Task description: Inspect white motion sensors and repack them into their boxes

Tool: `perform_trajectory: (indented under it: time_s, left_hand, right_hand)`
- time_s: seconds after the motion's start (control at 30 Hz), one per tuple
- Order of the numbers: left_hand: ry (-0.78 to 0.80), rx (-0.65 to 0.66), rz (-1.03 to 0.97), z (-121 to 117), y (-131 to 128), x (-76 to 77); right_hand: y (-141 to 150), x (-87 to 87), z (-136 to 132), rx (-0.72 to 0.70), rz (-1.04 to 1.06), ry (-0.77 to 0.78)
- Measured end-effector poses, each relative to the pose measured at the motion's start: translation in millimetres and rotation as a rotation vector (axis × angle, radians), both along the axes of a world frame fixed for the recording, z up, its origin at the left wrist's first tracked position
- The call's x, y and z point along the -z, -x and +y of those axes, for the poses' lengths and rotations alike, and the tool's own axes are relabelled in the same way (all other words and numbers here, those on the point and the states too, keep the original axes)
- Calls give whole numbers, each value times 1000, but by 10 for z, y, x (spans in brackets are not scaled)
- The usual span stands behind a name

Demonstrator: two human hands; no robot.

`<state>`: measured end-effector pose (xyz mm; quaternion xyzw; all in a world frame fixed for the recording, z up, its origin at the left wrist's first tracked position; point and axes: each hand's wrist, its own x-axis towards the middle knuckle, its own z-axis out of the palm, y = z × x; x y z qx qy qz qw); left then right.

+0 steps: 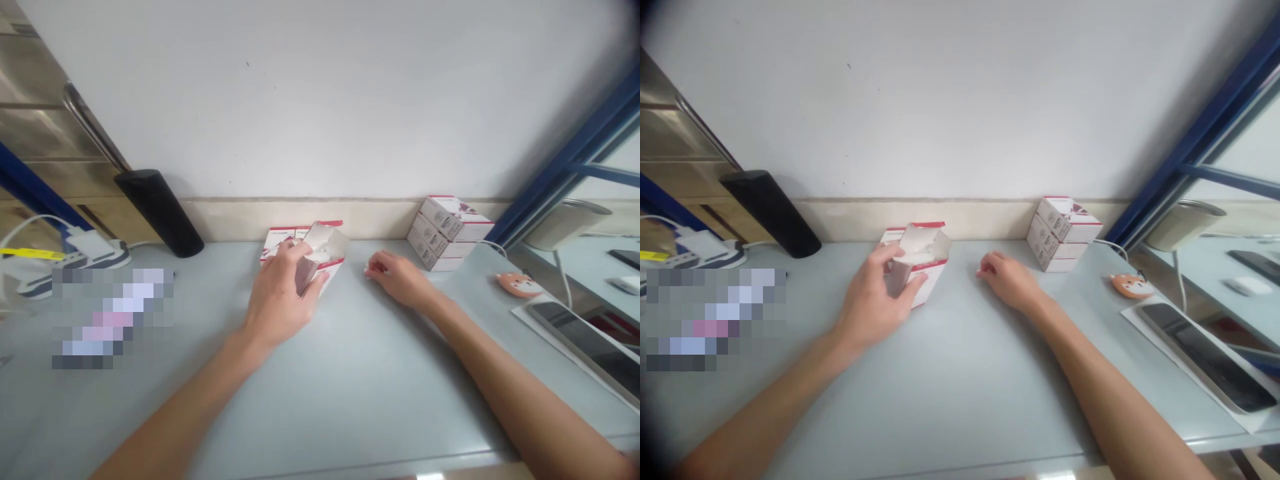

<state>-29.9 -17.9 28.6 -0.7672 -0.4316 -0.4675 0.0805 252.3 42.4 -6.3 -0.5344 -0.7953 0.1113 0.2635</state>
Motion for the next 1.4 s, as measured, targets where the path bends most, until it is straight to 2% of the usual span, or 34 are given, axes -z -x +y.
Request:
perform_trajectory:
  time_s: [0.07,0.13,0.23,0.33,0.43,0.53,0.63,0.77,0.87,1.07,1.17,1.3,1.4]
  left_hand:
    - [-4,8,18,2,-10,2]
    - [-6,19,35,7,-16,8]
    - [10,25,53,18,-15,20]
    - [44,63,92,22,-9,26]
    - [63,130,143,9,-15,25]
    - [50,143,187,-21,-45,25]
    - [-41,130,240,-59,-93,38]
    - [-182,112,286,-108,-158,76]
    - [-210,111,303,-141,-192,102]
    - [-159,238,318,-155,-187,85]
    - [-71,246,314,-107,-125,55]
    - [263,141,357,-13,-31,48]
    - [398,95,331,20,-22,50]
  right_hand:
    - [19,54,-1,-3,-68,-6]
    - [56,26,-44,13,-106,-92]
    - [140,-148,-172,34,-60,-293]
    - [269,-383,-359,-11,132,-511]
    - [405,-520,-523,-77,190,-611]
    - [489,-501,-582,-54,100,-556]
    - [513,-437,-570,-20,92,-451]
    - [522,-459,-571,-3,263,-242]
    - [510,-504,-574,-2,384,-90]
    - [433,-423,-472,-94,450,-25]
    - [432,-357,-407,-100,441,-32]
    - [417,-330,-346,-57,438,-44]
    - [381,-357,-326,-49,456,-99]
